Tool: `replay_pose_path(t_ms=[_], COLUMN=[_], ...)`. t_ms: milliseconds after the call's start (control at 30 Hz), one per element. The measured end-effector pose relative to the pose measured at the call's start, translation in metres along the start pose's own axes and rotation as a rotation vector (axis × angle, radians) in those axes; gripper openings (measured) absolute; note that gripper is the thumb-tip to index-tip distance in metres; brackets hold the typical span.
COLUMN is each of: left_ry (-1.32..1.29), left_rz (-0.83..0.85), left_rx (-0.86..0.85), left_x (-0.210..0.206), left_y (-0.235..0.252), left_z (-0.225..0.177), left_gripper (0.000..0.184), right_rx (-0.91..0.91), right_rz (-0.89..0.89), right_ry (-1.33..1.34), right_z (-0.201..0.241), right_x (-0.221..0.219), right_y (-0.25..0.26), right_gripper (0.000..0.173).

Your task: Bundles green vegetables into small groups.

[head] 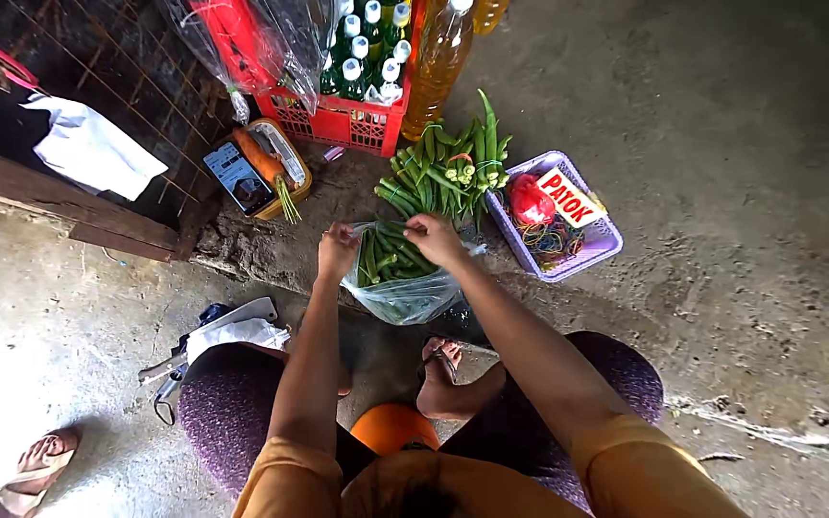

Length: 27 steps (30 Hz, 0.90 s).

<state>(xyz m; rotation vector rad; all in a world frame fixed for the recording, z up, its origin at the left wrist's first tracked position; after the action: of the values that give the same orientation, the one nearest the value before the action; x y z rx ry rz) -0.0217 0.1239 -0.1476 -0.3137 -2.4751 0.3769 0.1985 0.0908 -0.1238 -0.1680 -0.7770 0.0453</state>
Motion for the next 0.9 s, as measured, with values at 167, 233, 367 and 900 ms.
replay_pose_path(t_ms=[167,233,367,900], left_ry=[0.241,0.377,0.417,0.482], left_rz=[0.165,0.245,0.237,0.104], left_rx=[0.173,0.253,0.261,-0.202], left_x=[-0.014,-0.018,-0.016,0.028], left_y=[-0.068,-0.087,-0.095,-0.043], left_z=[0.019,0.03,0.024,-0.026], left_gripper=[0.088,0.097,0.092,0.033], right_rx=[0.171,0.065,0.007,0.034], right_rz=[0.064,0.16,0.192,-0.183], right_ry=[-0.163,-0.205,-0.132,0.306], right_z=[0.05,0.045,0.031,0.043], right_x=[-0.045,-0.06,-0.06,0.051], right_y=[-0.042,-0.048,-0.055,-0.1], right_gripper=[0.035,0.05,0.04,0.037])
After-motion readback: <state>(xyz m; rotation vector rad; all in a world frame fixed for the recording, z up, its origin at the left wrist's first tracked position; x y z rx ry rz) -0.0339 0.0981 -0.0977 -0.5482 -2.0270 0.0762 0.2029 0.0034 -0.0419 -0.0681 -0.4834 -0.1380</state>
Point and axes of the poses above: each hand's wrist, its own y-axis towards the middle knuckle, its own x-axis out of the back of the hand, z = x × y, the point moved 5 cm from there along y, towards the middle knuckle, and after that the axes turned 4 degrees about x, right-handed, at the moved point
